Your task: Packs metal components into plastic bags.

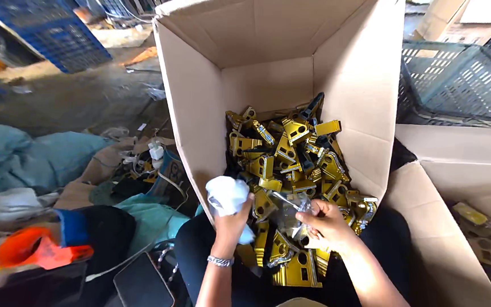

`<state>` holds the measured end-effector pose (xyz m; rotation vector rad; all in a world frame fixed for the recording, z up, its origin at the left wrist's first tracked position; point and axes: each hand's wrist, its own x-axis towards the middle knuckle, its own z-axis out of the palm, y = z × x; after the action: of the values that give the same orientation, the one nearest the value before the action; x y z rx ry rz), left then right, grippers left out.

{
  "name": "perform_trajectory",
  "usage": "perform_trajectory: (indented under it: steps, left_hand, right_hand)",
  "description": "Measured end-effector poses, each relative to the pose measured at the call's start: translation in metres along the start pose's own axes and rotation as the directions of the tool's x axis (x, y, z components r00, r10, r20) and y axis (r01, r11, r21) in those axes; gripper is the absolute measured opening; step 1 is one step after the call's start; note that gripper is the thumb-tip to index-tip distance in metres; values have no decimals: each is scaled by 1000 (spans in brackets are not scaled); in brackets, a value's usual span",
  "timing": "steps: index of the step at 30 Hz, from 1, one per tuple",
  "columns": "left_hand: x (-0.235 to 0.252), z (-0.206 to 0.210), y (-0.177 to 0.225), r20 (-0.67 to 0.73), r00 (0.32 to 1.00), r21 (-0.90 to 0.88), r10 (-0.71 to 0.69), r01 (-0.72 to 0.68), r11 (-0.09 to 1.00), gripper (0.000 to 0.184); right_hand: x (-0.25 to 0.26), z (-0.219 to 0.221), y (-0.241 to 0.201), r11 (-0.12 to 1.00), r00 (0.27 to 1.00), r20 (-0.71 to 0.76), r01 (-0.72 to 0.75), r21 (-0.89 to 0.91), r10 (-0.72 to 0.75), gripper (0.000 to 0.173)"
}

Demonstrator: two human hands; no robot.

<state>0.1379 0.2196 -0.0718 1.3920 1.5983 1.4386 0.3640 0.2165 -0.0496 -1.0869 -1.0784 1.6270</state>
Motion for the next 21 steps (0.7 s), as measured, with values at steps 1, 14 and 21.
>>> perform_trajectory:
  steps: [1, 14, 21]
  left_hand:
    - [-6, -2, 16, 161, 982, -177, -102, 131, 976, 53]
    - [6, -26, -4, -192, 965, -339, -177, 104, 935, 39]
    - [3, -12, -4, -172, 979, -201, -109, 73, 977, 66]
  right_hand:
    - [2, 5, -5, 991, 999, 38, 5, -137, 0, 29]
    - [191, 39, -35, -180, 878, 427, 466, -866, 218, 60]
    - [128, -3, -28, 370, 968, 247, 246, -896, -47, 46]
